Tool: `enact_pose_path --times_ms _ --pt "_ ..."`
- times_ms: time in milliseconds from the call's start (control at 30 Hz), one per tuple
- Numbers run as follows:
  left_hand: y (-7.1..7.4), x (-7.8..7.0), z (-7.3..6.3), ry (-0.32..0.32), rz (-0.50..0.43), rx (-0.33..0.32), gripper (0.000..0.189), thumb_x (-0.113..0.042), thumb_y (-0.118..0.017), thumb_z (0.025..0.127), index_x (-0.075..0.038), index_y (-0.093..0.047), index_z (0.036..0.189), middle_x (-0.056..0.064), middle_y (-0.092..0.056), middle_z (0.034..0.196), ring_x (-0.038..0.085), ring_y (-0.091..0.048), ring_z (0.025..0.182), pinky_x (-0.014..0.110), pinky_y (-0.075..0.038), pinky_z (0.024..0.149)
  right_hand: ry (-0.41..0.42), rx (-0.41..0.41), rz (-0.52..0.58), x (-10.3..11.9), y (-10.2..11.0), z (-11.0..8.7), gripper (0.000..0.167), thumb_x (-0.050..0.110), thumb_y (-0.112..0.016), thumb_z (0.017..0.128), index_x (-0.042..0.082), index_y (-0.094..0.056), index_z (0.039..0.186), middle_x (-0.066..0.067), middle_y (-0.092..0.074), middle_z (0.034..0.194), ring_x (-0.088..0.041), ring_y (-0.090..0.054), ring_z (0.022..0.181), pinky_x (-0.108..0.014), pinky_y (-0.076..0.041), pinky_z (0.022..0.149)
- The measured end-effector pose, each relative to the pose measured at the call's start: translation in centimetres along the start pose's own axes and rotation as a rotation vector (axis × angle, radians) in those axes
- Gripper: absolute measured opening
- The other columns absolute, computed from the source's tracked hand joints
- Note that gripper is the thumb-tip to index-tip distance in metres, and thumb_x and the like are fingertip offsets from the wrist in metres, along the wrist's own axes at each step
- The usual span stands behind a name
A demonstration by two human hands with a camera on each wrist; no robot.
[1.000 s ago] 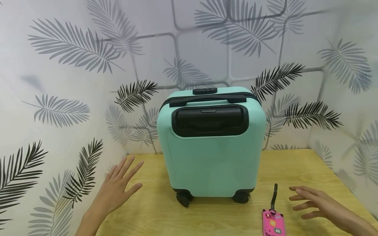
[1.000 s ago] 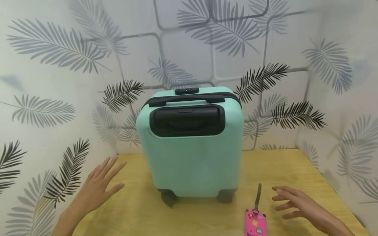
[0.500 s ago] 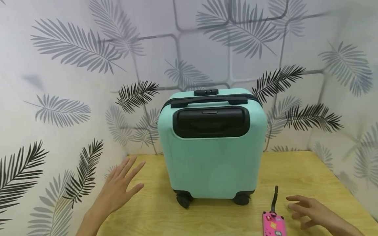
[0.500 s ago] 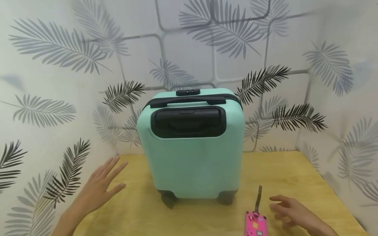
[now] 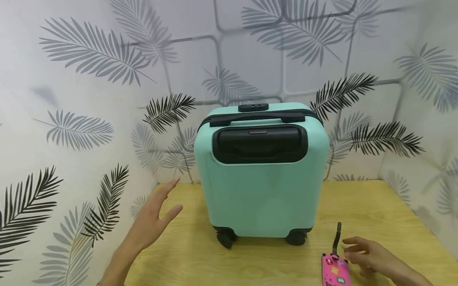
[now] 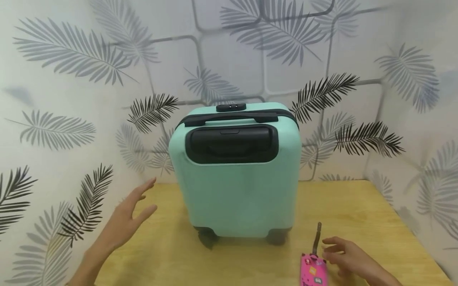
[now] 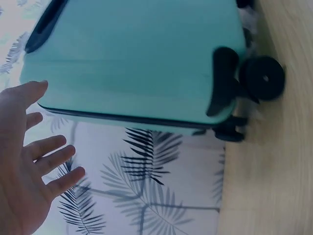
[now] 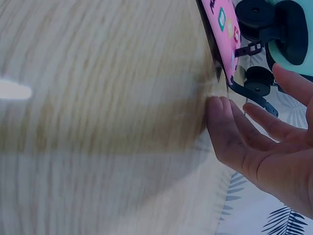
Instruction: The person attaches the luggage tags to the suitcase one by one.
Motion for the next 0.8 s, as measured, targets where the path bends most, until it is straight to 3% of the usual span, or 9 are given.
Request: enact_pose_path --times_ms 200,367,633,800 --pt "1.2 -2.2 0.7 -0.041 -0.161 -0.061 0.072 -0.007 -0.063 0.102 -0.03 -0.033 0.163 -0.004 -0.051 0.155 0.02 -0.051 0.141 0.031 -0.047 0.107 0.055 -0.012 -0.065 -0.5 -0.4 0.8 0.062 0.023 -0.063 0.105 -0.02 -0.039 0.143 -0.033 -0.062 0.128 -0.046 -0.065 0.112 -0.054 -0.059 0.084" --pt "1.5 -3.4 0.9 -0.044 -0.191 -0.056 0.072 -0.007 -0.061 0.103 -0.031 -0.032 0.164 -0.003 -0.051 0.155 0.017 -0.05 0.141 0.031 -0.048 0.107 0.1 -0.071 -0.182 -0.6 -1.0 1.5 0.058 0.015 -0.073 0.097 -0.019 -0.049 0.137 -0.033 -0.064 0.125 -0.045 -0.064 0.112 -0.055 -0.056 0.092" --pt "1.2 -4.8 1.5 -0.064 -0.206 -0.053 0.071 -0.007 -0.061 0.103 -0.029 -0.032 0.164 -0.002 -0.051 0.155 0.018 -0.05 0.141 0.034 -0.049 0.107 0.037 -0.114 -0.08 -1.0 -2.5 1.5 0.057 0.012 -0.073 0.096 -0.02 -0.048 0.137 -0.037 -0.057 0.135 -0.054 -0.055 0.125 -0.063 -0.047 0.103" --pt "1.1 -5.3 1.9 -0.079 -0.24 -0.067 0.07 -0.005 -0.06 0.103 -0.029 -0.034 0.163 -0.001 -0.051 0.155 0.019 -0.051 0.14 0.034 -0.05 0.106 0.065 -0.189 -0.155 -1.0 -3.2 2.1 0.049 0.013 -0.076 0.095 -0.014 -0.058 0.132 -0.029 -0.063 0.13 -0.051 -0.058 0.124 -0.06 -0.049 0.102"
Point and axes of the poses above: each hand's wrist, its own z-axis towards the middle knuckle, its own y-axis out of the back of the hand, x = y × z, the point moved 2 cm from there along z, towards the middle knuckle
